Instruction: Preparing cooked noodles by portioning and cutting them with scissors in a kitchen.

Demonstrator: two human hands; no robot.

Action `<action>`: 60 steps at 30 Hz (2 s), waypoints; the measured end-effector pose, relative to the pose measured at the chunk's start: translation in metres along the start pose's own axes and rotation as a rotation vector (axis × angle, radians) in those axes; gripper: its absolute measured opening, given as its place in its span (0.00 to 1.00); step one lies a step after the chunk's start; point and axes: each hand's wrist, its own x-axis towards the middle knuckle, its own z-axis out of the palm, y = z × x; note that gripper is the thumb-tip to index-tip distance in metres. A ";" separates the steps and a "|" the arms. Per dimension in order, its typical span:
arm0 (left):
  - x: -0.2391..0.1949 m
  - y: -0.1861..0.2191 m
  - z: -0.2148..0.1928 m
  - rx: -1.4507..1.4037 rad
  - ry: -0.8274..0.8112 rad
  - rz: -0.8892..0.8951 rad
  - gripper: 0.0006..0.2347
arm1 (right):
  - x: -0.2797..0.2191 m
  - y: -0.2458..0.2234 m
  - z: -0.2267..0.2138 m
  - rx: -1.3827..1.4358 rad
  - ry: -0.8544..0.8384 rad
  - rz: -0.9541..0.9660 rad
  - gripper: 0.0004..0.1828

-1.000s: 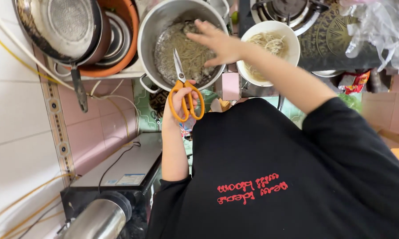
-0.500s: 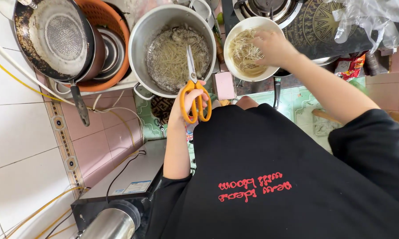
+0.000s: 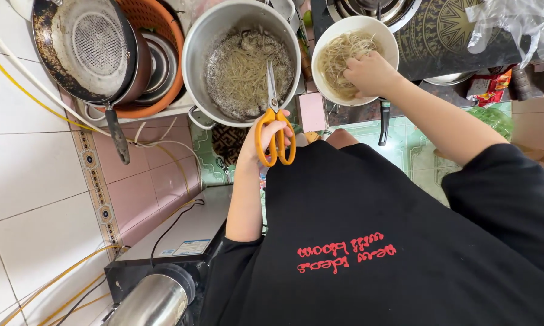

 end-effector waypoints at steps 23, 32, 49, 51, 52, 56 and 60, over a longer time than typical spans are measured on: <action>0.010 0.013 0.009 0.083 -0.116 0.051 0.20 | -0.028 0.016 -0.010 0.513 0.440 0.213 0.23; 0.016 0.004 0.004 0.109 -0.096 0.061 0.20 | 0.031 0.052 0.037 0.616 0.454 0.346 0.21; 0.015 0.003 0.002 0.113 -0.078 0.059 0.19 | 0.056 0.061 0.033 0.469 0.251 0.160 0.22; 0.017 0.005 0.003 0.113 -0.080 0.054 0.19 | 0.050 0.071 0.031 0.476 0.324 0.061 0.20; 0.017 0.005 0.004 0.120 -0.089 0.057 0.19 | 0.048 0.073 0.029 0.551 0.259 0.069 0.22; 0.019 0.010 0.011 0.132 -0.123 0.072 0.18 | 0.047 0.070 0.016 0.651 -0.001 0.179 0.30; 0.016 0.015 0.014 0.130 -0.136 0.065 0.18 | 0.055 0.045 0.006 0.515 -0.048 0.188 0.32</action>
